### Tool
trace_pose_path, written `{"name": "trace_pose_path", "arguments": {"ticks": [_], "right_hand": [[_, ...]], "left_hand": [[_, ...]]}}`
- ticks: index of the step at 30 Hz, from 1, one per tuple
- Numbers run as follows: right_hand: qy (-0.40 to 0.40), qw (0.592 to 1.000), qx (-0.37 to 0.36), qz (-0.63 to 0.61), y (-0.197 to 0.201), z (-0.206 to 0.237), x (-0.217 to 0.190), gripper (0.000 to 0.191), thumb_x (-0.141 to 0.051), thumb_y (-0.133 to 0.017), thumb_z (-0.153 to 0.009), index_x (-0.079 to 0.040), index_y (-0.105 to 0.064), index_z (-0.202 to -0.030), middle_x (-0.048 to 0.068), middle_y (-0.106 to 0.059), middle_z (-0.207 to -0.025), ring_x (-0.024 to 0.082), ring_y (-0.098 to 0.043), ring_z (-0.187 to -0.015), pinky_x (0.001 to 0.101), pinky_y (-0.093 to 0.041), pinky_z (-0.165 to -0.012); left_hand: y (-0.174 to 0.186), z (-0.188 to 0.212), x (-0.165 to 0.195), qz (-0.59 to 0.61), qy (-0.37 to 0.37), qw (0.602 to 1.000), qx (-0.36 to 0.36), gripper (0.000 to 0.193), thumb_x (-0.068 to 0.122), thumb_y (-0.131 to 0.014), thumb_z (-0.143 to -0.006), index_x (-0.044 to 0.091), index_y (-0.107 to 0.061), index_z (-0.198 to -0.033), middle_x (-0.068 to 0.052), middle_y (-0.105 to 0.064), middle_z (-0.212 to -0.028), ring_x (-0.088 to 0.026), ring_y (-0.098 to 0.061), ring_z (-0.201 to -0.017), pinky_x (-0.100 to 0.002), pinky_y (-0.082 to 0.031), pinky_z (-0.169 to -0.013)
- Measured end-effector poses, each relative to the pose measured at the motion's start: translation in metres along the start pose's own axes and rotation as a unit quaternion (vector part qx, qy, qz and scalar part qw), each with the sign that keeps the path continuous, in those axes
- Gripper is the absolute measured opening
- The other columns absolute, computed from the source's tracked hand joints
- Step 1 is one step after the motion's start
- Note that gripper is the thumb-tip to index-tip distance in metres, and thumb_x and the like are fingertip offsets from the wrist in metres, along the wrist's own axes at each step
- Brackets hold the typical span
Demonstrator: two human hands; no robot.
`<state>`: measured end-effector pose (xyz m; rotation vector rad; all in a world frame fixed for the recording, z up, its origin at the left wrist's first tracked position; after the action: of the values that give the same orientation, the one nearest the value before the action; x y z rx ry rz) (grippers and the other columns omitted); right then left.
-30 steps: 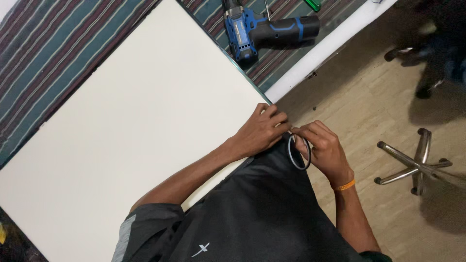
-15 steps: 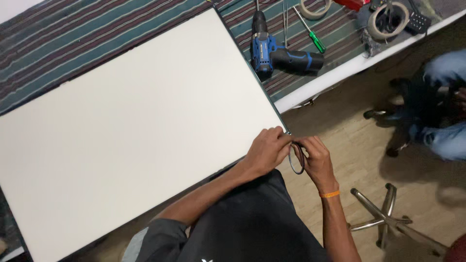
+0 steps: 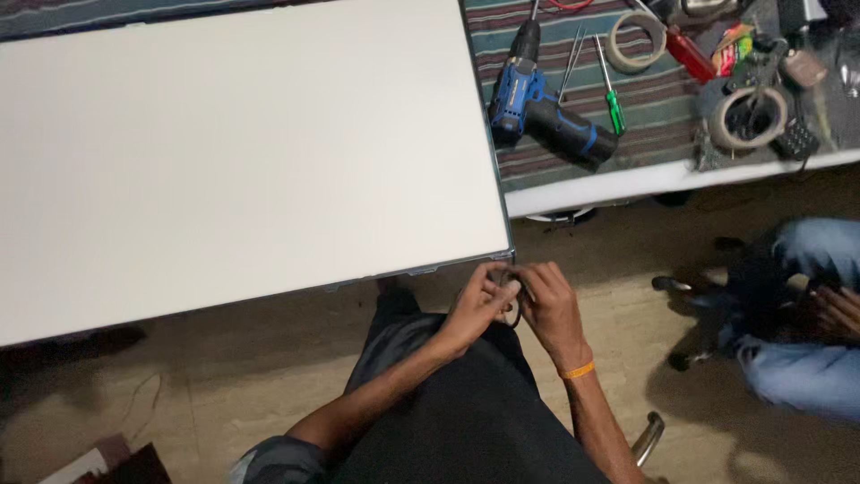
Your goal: The person cleans a white panel with a brush, then applies adhesive tape along its edges. They use a blue utility knife to trim the tape and adjust a small metal component on the panel's edge. The person works at a cluttered table with various tools and electronic parts.
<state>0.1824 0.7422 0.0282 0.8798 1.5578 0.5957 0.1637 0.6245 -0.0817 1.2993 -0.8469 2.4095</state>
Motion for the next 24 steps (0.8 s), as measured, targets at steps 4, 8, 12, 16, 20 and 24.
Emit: {"name": "trace_pose_path", "arguments": {"ticks": [4, 8, 12, 16, 20, 24], "right_hand": [[0.043, 0.995, -0.065, -0.057, 0.01, -0.014, 0.011, 0.038, 0.004, -0.073, -0.081, -0.004, -0.071, -0.118, 0.013, -0.067, -0.097, 0.033, -0.063, -0.09, 0.0429, -0.053, -0.077], [0.028, 0.97, -0.205, -0.128, 0.026, -0.028, 0.035, 0.047, -0.002, -0.072, -0.085, -0.002, -0.066, -0.132, 0.013, -0.07, -0.091, 0.026, -0.068, -0.077, 0.0381, -0.056, -0.07], [0.067, 0.989, -0.09, -0.1, 0.06, -0.105, 0.091, 0.021, -0.009, -0.073, -0.095, -0.008, -0.075, -0.116, 0.01, -0.077, -0.101, 0.016, -0.075, -0.082, 0.0288, -0.062, -0.07], [0.069, 0.988, 0.02, -0.135, 0.064, -0.275, 0.164, 0.019, -0.011, -0.076, -0.099, 0.0, -0.077, -0.114, 0.013, -0.078, -0.097, 0.015, -0.074, -0.084, 0.0307, -0.058, -0.077], [0.119, 0.981, 0.142, -0.049, 0.04, -0.413, 0.186, 0.014, -0.005, -0.081, -0.091, 0.001, -0.078, -0.103, 0.019, -0.078, -0.095, 0.03, -0.077, -0.086, 0.0393, -0.059, -0.078], [-0.045, 0.992, 0.083, 0.081, 0.011, -0.46, 0.2, 0.026, -0.018, -0.092, -0.074, 0.0, -0.077, -0.085, 0.027, -0.07, -0.088, 0.046, -0.068, -0.085, 0.0535, -0.055, -0.073]], "left_hand": [[-0.015, -0.007, -0.009, 0.068, 0.056, 0.994, 0.07, 0.05, 0.031, -0.066, -0.099, 0.01, -0.051, -0.142, -0.006, -0.062, -0.096, -0.011, -0.064, -0.087, -0.026, -0.054, -0.069], [-0.032, -0.014, -0.004, 0.211, -0.026, 0.972, 0.101, 0.042, 0.021, -0.062, -0.103, 0.001, -0.052, -0.138, -0.008, -0.063, -0.095, -0.015, -0.067, -0.082, -0.029, -0.059, -0.068], [-0.036, -0.02, -0.01, 0.215, -0.024, 0.963, 0.163, 0.036, 0.018, -0.06, -0.103, -0.003, -0.057, -0.132, -0.01, -0.066, -0.09, -0.018, -0.071, -0.07, -0.033, -0.062, -0.061], [-0.041, -0.025, -0.017, 0.19, -0.054, 0.958, 0.207, 0.032, 0.018, -0.06, -0.101, -0.001, -0.061, -0.127, -0.011, -0.067, -0.084, -0.017, -0.07, -0.064, -0.031, -0.059, -0.051], [-0.047, -0.024, -0.028, 0.199, -0.078, 0.95, 0.228, 0.028, 0.02, -0.063, -0.102, -0.003, -0.065, -0.118, -0.009, -0.067, -0.084, -0.015, -0.068, -0.063, -0.027, -0.055, -0.048], [-0.046, -0.026, -0.037, 0.17, -0.077, 0.947, 0.262, 0.026, 0.02, -0.067, -0.1, -0.004, -0.069, -0.111, -0.009, -0.069, -0.085, -0.013, -0.068, -0.064, -0.026, -0.054, -0.048]]}}
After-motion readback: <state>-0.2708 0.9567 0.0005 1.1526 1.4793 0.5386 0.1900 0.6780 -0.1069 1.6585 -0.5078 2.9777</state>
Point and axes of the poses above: each hand's wrist, its own z-axis away from the middle knuckle, its own y-axis out of the back of the hand, x = y × z, the point moved 5 cm from there along -z, towards the middle knuckle
